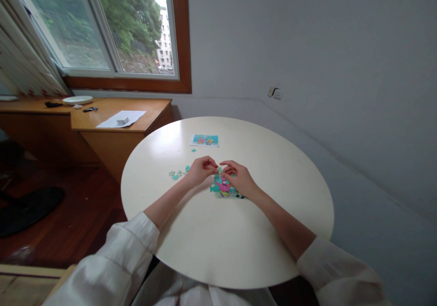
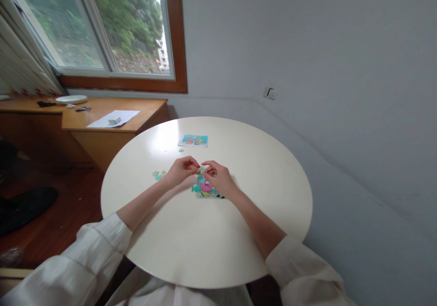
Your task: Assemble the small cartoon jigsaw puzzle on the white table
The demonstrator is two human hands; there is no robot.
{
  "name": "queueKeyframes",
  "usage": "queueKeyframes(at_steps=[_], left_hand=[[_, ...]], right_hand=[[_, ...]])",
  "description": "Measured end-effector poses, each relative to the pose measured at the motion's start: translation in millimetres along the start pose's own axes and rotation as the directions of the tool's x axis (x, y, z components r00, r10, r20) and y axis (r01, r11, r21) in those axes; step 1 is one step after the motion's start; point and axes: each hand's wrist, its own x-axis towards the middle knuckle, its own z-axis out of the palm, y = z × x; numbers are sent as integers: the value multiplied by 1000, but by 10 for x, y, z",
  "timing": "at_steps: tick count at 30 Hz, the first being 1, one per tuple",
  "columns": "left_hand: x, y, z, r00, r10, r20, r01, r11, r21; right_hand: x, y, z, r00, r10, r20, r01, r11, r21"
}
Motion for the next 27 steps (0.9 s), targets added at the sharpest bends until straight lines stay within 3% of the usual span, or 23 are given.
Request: queueKeyframes(at_steps=[5, 9, 13, 18, 21, 27], left_hand=[[-3, -3, 14, 999, -27, -35, 24, 997, -68], [6, 0, 4, 998, -18, -58, 18, 1000, -13], [-9, -41, -62, 992, 83, -95, -54, 960, 273], [-81, -99, -121, 993, 122, -3, -91, 755, 650], [-107, -102, -121, 993, 101, 69, -119, 691, 713], [-119, -74, -118, 990, 65, 127, -138, 660, 738]], right_hand=[[-7, 8, 7, 999, 12, 38, -11, 1000, -13], [10, 19, 26, 999, 49, 5, -49, 999, -20], [10, 65, 48, 996, 65, -53, -68, 996, -62], [-21, 106, 70, 994, 92, -59, -100, 982, -162], [-20, 136, 79, 996, 79, -50, -88, 974, -210], [0, 201, 87, 998, 57, -34, -64, 963, -260]])
